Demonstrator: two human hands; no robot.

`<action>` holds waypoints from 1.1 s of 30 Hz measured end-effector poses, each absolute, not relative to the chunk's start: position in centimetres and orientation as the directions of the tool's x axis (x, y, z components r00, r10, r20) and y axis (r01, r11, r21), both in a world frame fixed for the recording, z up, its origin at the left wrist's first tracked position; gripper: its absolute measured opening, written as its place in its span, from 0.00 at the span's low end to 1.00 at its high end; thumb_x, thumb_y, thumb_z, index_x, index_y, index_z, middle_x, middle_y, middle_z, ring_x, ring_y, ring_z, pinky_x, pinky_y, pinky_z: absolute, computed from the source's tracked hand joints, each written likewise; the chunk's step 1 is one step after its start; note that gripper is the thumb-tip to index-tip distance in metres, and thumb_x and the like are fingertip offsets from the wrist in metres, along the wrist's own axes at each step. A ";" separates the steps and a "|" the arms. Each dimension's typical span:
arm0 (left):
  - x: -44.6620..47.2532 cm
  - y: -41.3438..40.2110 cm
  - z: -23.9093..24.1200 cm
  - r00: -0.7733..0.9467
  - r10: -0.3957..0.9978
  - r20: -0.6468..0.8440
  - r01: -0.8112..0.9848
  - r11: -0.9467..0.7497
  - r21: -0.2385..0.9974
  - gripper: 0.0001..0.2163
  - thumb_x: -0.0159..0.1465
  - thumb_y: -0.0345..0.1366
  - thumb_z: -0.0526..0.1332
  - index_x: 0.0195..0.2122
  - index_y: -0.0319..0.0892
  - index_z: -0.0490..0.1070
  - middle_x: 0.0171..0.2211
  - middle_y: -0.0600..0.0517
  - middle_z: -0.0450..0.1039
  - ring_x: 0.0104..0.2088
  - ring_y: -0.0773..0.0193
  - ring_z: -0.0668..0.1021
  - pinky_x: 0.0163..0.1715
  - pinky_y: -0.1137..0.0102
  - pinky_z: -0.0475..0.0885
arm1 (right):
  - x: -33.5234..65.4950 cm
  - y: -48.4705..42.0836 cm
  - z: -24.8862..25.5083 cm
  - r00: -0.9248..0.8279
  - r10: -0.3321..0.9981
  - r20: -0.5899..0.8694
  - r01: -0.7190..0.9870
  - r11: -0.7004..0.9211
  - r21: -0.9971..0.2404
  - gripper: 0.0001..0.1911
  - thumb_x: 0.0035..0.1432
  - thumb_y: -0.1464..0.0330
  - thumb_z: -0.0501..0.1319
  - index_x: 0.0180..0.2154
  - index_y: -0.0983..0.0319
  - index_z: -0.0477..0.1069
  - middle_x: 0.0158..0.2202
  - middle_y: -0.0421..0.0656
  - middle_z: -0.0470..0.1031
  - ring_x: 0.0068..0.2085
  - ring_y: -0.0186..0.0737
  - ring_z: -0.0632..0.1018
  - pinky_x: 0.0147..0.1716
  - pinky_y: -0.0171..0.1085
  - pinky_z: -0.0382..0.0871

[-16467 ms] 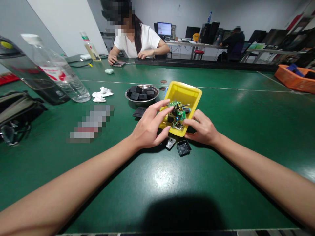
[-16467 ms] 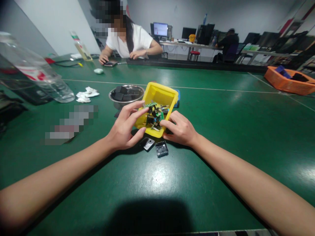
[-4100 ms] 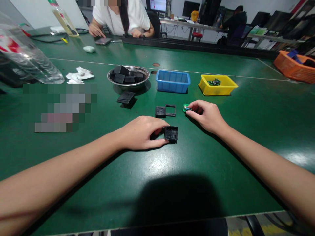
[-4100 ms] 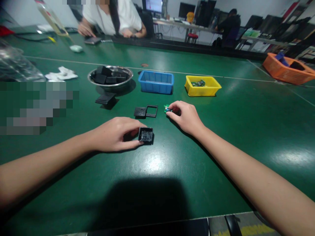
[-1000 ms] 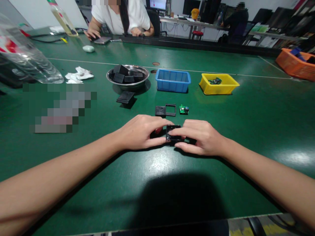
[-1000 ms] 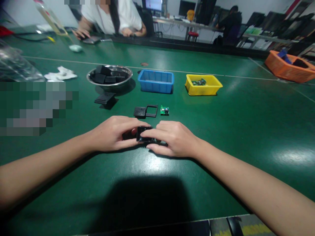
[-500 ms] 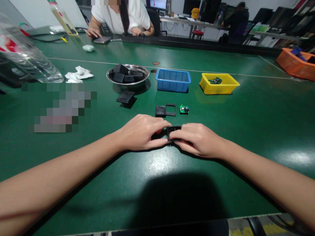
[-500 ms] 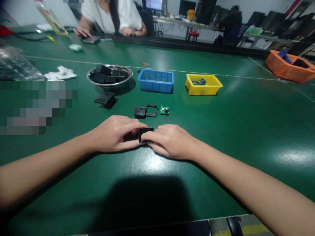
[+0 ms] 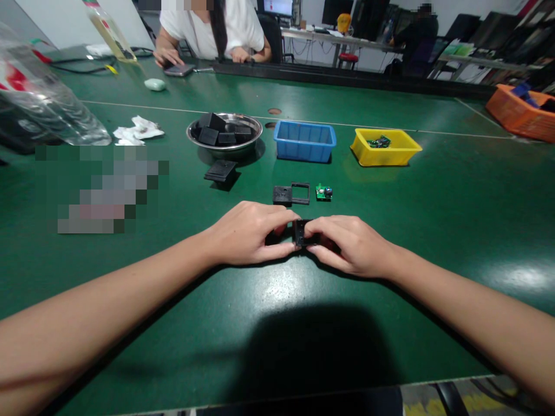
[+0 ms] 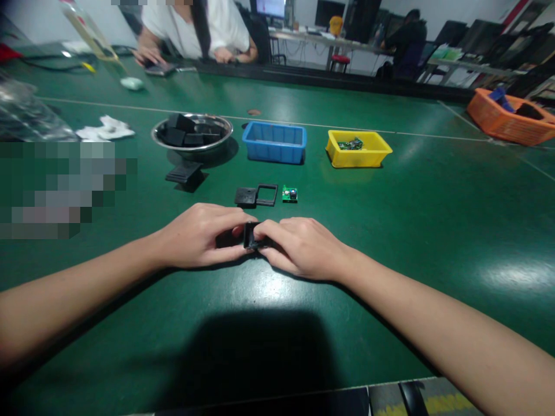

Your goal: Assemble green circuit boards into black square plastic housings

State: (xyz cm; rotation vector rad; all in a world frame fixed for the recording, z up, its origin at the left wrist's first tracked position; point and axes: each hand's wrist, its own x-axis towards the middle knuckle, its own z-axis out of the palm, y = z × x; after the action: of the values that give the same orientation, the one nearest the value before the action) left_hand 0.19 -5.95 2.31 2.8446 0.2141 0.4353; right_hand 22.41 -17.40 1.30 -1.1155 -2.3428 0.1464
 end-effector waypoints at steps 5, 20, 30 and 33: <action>0.1 -6.0 2.5 0.939 0.218 0.267 0.130 -0.941 0.313 0.13 0.69 0.44 0.59 0.45 0.40 0.75 0.29 0.53 0.76 0.27 0.67 0.76 0.28 0.73 0.65 | 22.7 -17.4 1.0 -0.349 0.791 0.503 0.675 0.584 -0.450 0.19 0.63 0.65 0.65 0.53 0.60 0.64 0.27 0.33 0.69 0.24 0.32 0.72 0.26 0.31 0.65; 0.1 -6.0 2.6 0.943 0.178 0.280 0.085 -0.945 0.317 0.15 0.69 0.42 0.60 0.52 0.41 0.74 0.28 0.54 0.76 0.26 0.67 0.76 0.28 0.74 0.65 | 22.8 -17.3 1.2 -0.383 0.707 0.595 0.656 0.661 -0.363 0.17 0.63 0.61 0.66 0.50 0.61 0.69 0.29 0.36 0.73 0.27 0.33 0.74 0.30 0.31 0.70; 0.0 -5.8 2.3 0.936 0.106 0.336 0.006 -0.959 0.285 0.14 0.71 0.42 0.58 0.51 0.39 0.73 0.31 0.52 0.78 0.26 0.68 0.76 0.29 0.74 0.66 | 22.8 -17.4 1.4 -0.404 0.664 0.629 0.641 0.696 -0.324 0.17 0.62 0.60 0.67 0.48 0.61 0.69 0.29 0.37 0.74 0.26 0.32 0.75 0.29 0.32 0.71; 0.0 -5.7 2.2 0.933 0.093 0.349 -0.002 -0.965 0.262 0.14 0.71 0.42 0.58 0.51 0.40 0.73 0.31 0.52 0.78 0.26 0.68 0.76 0.28 0.74 0.66 | 22.8 -17.5 1.4 -0.408 0.653 0.638 0.628 0.708 -0.323 0.18 0.62 0.61 0.68 0.49 0.62 0.69 0.29 0.37 0.75 0.27 0.32 0.75 0.30 0.31 0.72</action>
State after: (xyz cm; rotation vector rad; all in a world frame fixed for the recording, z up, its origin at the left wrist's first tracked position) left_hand -0.03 -5.75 2.22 2.8313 0.0676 0.5289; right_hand 22.79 -17.47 1.43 -0.9713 -2.1342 0.0408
